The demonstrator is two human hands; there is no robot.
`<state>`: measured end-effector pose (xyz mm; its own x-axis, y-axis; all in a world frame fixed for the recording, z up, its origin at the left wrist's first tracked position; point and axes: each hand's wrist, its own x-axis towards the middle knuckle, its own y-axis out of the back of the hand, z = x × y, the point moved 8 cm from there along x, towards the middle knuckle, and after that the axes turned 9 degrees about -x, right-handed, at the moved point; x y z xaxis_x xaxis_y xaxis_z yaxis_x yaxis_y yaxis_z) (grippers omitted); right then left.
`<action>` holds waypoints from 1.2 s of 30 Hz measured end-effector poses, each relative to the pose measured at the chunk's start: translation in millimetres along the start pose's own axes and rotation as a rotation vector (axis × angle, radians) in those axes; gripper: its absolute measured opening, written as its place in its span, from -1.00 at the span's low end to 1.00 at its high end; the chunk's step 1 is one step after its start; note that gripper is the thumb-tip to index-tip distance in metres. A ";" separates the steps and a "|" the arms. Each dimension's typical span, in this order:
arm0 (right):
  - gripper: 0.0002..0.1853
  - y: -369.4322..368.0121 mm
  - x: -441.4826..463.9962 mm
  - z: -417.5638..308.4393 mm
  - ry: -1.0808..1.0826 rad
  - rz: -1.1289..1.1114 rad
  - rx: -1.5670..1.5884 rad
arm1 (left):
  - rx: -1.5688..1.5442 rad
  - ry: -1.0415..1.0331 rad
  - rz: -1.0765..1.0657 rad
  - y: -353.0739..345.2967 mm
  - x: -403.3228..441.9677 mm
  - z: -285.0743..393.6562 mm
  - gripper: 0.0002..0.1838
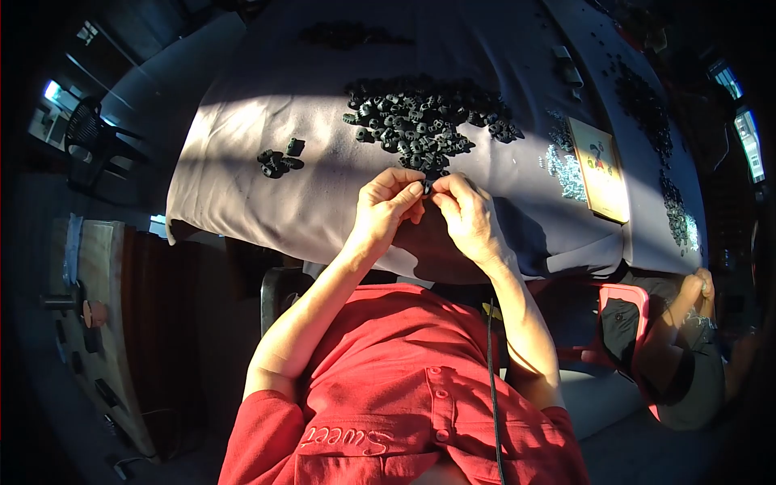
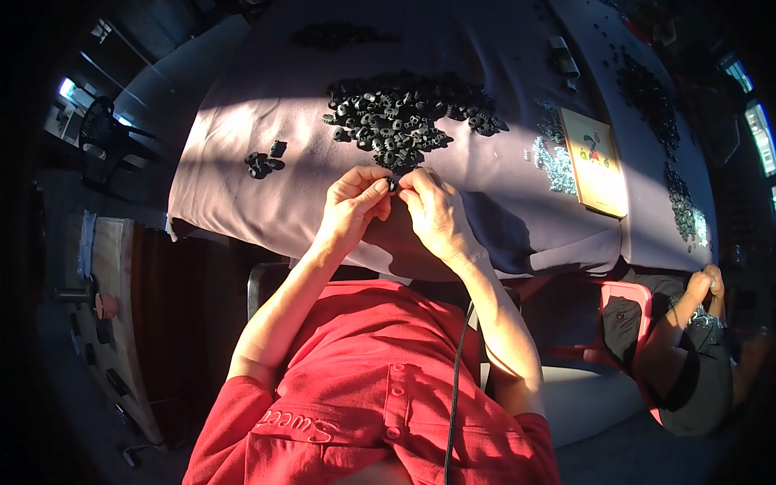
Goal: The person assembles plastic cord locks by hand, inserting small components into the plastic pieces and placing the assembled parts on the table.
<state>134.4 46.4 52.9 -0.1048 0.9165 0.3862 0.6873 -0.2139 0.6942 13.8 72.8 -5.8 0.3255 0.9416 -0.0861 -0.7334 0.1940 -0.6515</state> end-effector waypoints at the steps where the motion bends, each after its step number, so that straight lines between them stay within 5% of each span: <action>1: -0.93 -1.1 -0.2 2.9 -0.007 0.016 0.015 | 0.011 -0.004 0.008 -0.2 -0.6 0.4 -0.84; 36: -0.94 4.9 1.3 -2.0 -0.053 0.037 0.130 | 0.083 0.000 -0.003 0.0 0.6 -0.5 -0.84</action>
<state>136.2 45.9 58.0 -0.0420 0.9263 0.3745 0.7775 -0.2051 0.5944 14.3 73.2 -6.2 0.3280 0.9409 -0.0842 -0.7791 0.2190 -0.5874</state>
